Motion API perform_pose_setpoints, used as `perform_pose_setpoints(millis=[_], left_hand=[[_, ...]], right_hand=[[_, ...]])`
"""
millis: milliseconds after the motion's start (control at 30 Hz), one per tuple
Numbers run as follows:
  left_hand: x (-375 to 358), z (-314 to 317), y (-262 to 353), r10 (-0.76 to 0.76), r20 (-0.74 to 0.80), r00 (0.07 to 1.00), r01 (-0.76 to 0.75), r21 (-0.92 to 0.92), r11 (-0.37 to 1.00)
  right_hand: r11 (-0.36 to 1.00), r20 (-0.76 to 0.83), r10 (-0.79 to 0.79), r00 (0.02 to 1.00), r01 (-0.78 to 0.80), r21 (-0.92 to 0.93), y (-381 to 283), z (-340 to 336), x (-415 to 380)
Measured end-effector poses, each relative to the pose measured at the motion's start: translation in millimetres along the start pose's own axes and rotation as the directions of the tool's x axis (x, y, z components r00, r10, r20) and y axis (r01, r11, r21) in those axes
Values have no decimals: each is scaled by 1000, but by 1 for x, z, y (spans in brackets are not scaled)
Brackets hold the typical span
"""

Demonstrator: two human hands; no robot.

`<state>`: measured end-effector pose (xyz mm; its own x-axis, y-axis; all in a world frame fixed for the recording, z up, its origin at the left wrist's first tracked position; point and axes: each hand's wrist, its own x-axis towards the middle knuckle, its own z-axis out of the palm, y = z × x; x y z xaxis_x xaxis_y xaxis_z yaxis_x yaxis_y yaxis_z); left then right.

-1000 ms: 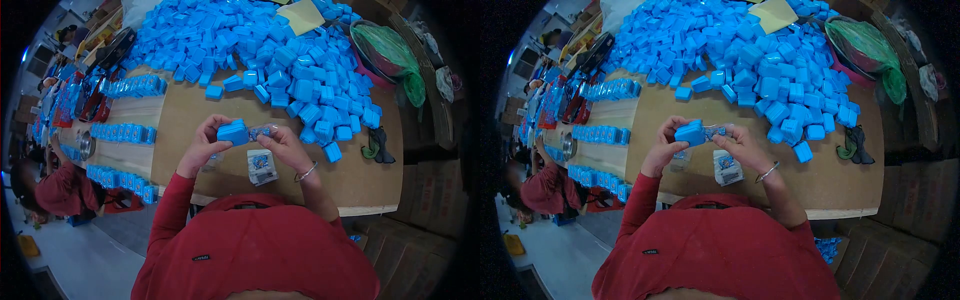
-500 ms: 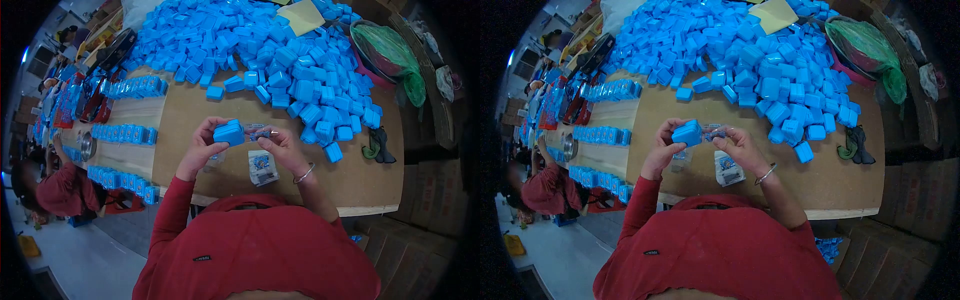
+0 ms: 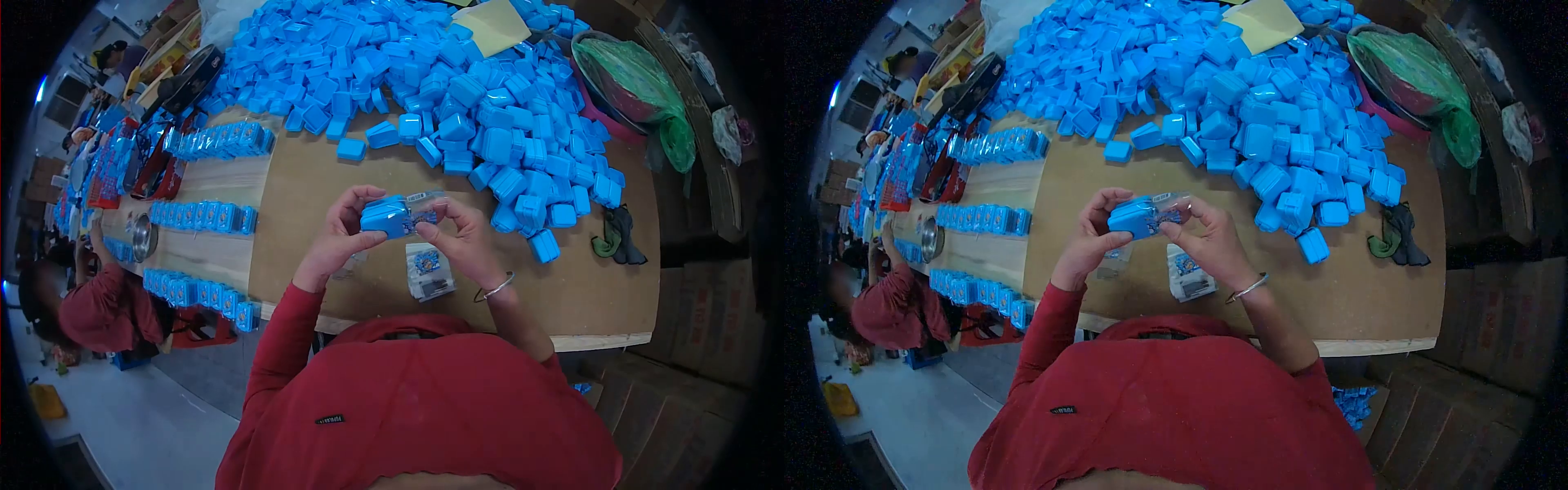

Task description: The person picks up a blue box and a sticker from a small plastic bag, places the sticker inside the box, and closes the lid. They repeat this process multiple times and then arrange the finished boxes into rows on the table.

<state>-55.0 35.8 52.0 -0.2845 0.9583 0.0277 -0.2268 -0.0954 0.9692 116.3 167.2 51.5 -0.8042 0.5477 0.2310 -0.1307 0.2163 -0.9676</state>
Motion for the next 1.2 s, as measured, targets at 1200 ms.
perform_pose_setpoints(millis=[1200], left_hand=[[-19, 48, -16, -98, -350, 932, 31, -192, 981]], right_hand=[[845, -71, -389, 919, 324, -426, 10, 33, 1]])
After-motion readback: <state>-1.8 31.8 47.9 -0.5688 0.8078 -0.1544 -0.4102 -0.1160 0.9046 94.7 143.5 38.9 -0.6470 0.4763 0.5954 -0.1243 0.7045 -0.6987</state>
